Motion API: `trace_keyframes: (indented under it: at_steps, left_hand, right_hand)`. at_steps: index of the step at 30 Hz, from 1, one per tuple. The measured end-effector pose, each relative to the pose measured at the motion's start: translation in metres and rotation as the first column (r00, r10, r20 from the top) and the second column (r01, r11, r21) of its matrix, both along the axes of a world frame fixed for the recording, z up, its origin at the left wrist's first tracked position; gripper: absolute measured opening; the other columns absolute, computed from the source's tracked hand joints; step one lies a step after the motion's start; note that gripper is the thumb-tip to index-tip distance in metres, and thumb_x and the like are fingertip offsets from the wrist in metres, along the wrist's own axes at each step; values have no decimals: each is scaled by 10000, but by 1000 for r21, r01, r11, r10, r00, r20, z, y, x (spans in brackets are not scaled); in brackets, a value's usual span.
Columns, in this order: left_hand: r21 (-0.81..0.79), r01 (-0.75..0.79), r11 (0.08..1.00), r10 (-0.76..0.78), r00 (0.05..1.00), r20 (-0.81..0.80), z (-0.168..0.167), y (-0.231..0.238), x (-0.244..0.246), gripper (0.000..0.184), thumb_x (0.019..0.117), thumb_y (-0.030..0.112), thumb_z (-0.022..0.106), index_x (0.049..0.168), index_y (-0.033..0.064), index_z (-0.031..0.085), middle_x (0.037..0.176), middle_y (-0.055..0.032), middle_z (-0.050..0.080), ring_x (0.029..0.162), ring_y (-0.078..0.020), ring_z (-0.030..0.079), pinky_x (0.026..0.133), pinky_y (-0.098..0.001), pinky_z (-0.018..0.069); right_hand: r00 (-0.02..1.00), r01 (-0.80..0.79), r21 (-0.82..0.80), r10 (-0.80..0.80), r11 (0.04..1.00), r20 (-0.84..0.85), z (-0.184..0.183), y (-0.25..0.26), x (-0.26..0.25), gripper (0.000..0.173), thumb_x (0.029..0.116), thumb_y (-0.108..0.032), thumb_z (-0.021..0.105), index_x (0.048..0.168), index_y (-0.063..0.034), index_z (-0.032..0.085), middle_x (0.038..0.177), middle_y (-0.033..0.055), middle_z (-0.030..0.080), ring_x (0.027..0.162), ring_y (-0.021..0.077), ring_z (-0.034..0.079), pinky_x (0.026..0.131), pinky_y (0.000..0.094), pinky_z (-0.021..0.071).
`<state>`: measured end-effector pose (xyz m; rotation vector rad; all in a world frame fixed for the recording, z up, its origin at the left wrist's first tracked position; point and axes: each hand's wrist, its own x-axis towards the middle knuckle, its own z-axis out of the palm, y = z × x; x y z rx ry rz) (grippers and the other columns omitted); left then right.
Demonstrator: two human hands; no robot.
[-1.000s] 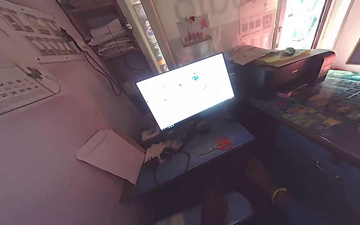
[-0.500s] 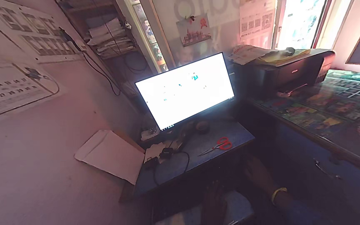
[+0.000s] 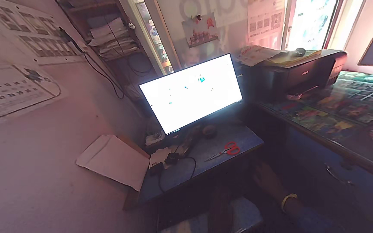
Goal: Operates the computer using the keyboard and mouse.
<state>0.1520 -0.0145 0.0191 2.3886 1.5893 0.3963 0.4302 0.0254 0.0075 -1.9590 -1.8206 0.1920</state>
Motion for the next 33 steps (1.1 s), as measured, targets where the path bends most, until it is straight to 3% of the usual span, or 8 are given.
trace_keyframes:
  at_steps: [2,5,10,20,33]
  left_hand:
    - [-4,-51,999,52,999,12,-2,0,0,473,1020,404,511,1370,115,642,1573,-111,474,1471,-308,418,1214,-487,318]
    - [98,-75,992,63,991,121,-27,1,-5,482,1000,389,570,1301,26,673,1551,-160,489,1460,-357,427,1223,-506,308]
    - [224,-54,973,24,990,136,-38,3,-8,504,1007,413,548,1215,-22,695,1507,-194,529,1420,-382,476,1200,-515,348]
    - [279,-49,959,9,990,140,-43,4,-8,462,995,420,563,1119,9,734,1472,-188,564,1385,-378,517,1176,-523,379]
    - [247,-11,969,-19,993,119,-41,4,-8,445,994,419,572,1160,37,731,1489,-162,555,1399,-355,505,1183,-514,371]
  right_hand:
    - [1000,0,4,0,1000,0,-1,0,1,526,986,-348,544,1495,-217,538,1557,98,483,1445,298,448,1160,462,419]
    - [1000,-2,15,2,1000,8,-4,2,2,514,988,-359,538,1482,-216,550,1550,93,490,1443,294,451,1158,459,423]
    - [1000,3,-1,-3,1000,15,-5,2,3,526,992,-368,539,1490,-198,542,1567,115,468,1456,300,435,1169,460,409]
    - [1000,15,-34,-16,999,-7,1,0,1,536,982,-366,560,1484,-178,548,1568,134,463,1448,321,441,1162,476,412]
    - [999,-25,10,24,1000,29,-1,2,1,525,989,-353,543,1487,-185,543,1581,91,461,1464,287,429,1190,457,384]
